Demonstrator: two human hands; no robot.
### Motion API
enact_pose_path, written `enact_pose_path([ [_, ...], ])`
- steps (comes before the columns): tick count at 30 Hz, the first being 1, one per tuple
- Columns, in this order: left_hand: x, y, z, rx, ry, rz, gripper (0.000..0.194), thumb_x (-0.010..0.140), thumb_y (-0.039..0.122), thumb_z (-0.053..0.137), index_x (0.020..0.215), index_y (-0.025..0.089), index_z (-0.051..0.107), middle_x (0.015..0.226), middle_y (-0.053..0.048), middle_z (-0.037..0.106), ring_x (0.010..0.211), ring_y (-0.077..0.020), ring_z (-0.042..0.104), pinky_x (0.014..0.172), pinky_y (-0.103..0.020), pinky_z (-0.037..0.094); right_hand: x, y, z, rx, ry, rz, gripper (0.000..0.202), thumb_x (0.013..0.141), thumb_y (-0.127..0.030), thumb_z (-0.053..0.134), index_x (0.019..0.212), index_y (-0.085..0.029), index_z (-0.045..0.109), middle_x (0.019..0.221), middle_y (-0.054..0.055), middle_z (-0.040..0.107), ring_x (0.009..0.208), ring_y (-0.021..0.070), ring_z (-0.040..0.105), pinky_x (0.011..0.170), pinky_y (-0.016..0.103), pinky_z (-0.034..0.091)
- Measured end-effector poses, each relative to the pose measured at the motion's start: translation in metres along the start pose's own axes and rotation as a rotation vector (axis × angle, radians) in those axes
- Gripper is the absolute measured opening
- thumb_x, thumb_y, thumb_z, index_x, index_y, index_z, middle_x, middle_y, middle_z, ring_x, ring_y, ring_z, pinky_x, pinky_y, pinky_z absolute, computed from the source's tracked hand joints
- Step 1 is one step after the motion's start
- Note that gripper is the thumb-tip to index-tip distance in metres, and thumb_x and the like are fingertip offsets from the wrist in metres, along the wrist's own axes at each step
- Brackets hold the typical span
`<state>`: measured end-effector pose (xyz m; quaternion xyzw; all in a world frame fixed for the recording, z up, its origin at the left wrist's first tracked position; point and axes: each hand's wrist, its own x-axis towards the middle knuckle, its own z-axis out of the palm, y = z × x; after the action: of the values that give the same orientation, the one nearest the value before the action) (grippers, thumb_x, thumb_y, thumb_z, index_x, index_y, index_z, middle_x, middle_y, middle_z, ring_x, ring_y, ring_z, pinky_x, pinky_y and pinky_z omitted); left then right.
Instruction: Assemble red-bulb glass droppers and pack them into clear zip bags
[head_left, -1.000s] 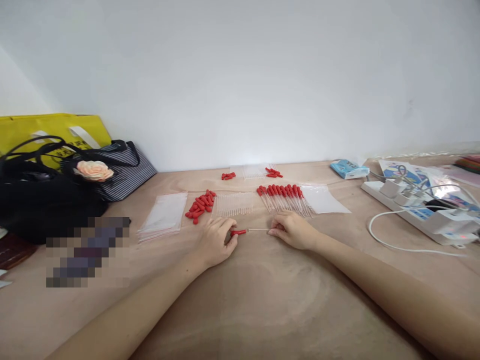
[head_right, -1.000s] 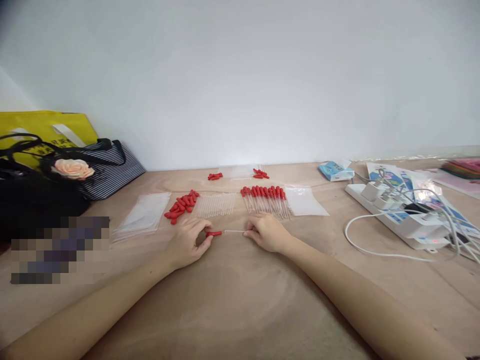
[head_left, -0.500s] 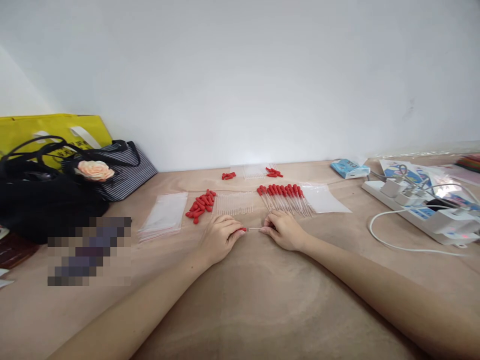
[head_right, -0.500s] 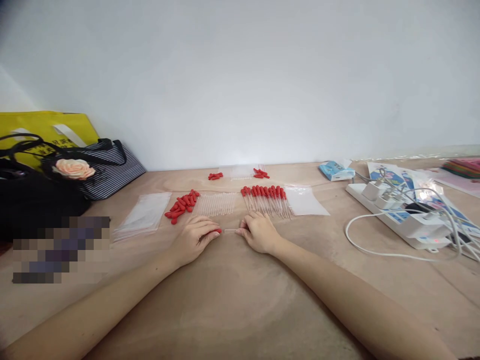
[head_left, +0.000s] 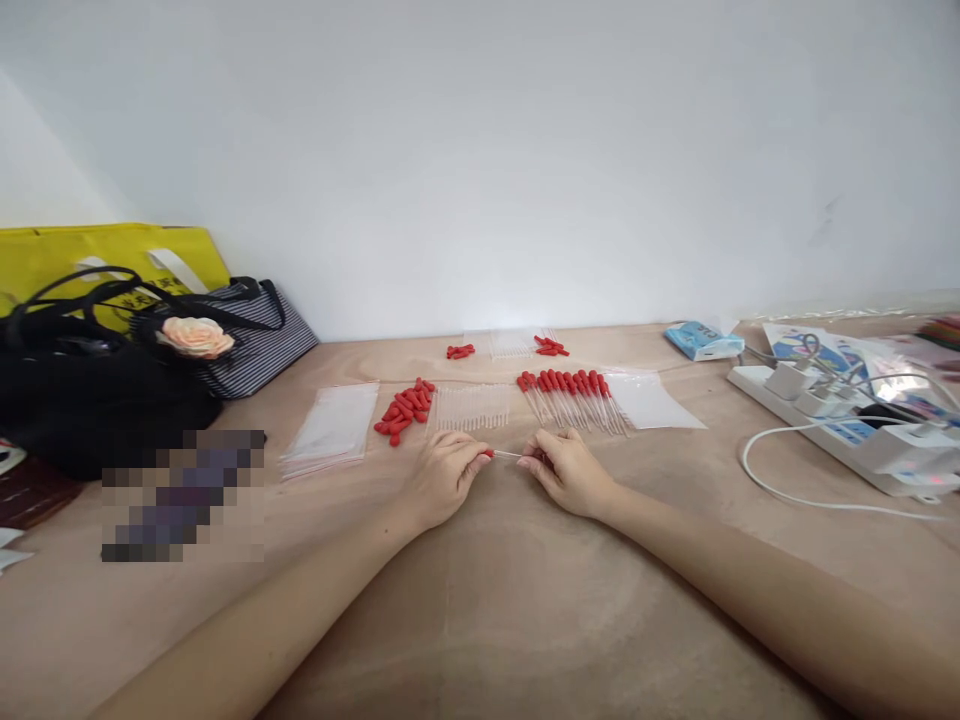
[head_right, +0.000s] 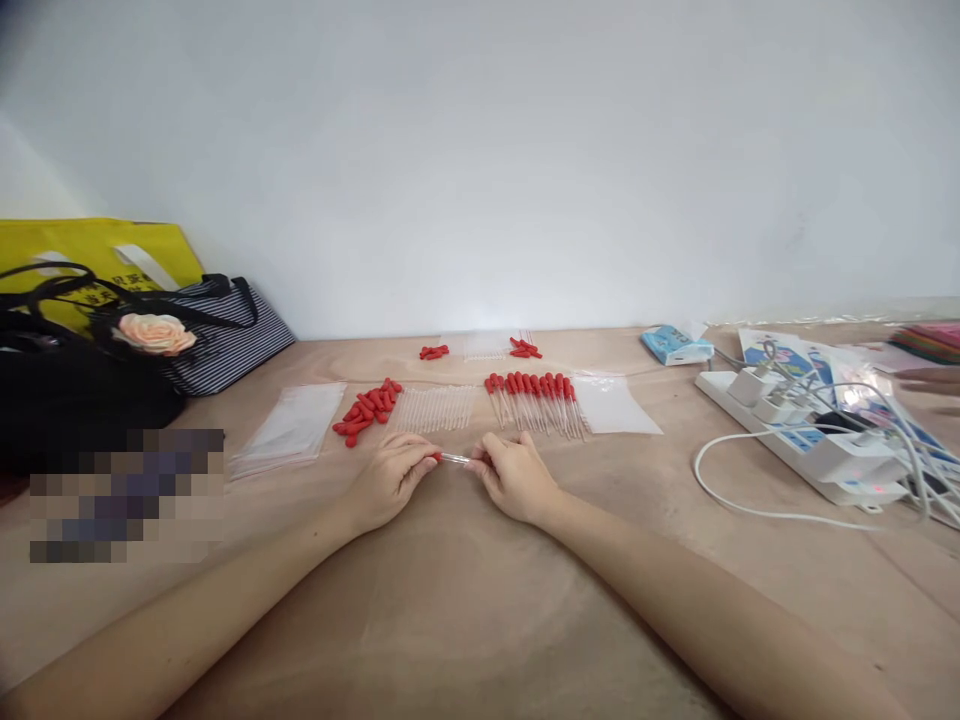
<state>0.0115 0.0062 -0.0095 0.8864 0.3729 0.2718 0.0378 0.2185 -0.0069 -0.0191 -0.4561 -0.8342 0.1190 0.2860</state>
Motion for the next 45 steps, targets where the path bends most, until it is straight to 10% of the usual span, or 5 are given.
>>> enact_pose_path([
  [8, 0.002, 0.008, -0.005, -0.255, -0.021, -0.052, 0.024, 0.087, 0.026, 0.037, 0.080, 0.018, 0.058, 0.074, -0.003, 0.060, 0.074, -0.0147, 0.055, 0.071, -0.027, 0.043, -0.003, 0.001, -0.001, 0.000, 0.025, -0.146, 0.019, 0.086, -0.028, 0.039, 0.075, -0.018, 0.052, 0.066, -0.001, 0.059, 0.058, 0.0100, 0.049, 0.070, 0.027, 0.026],
  [33, -0.001, 0.008, 0.000, -0.061, -0.012, 0.210, 0.016, 0.084, 0.024, 0.043, 0.078, 0.015, 0.055, 0.069, -0.002, 0.060, 0.072, -0.0154, 0.051, 0.078, -0.033, 0.035, 0.001, -0.002, 0.003, -0.086, 0.087, -0.337, 0.022, 0.085, -0.026, 0.041, 0.068, -0.015, 0.051, 0.061, -0.001, 0.059, 0.051, 0.0084, 0.043, 0.066, 0.029, 0.020],
  [45, -0.001, 0.006, -0.003, -0.035, -0.015, 0.062, 0.016, 0.084, 0.025, 0.045, 0.082, 0.020, 0.060, 0.070, 0.001, 0.064, 0.070, -0.0136, 0.057, 0.087, -0.036, 0.029, 0.001, -0.006, -0.014, -0.181, 0.023, -0.293, 0.018, 0.084, -0.026, 0.044, 0.081, -0.018, 0.060, 0.074, 0.001, 0.064, 0.071, 0.0132, 0.051, 0.068, 0.029, 0.021],
])
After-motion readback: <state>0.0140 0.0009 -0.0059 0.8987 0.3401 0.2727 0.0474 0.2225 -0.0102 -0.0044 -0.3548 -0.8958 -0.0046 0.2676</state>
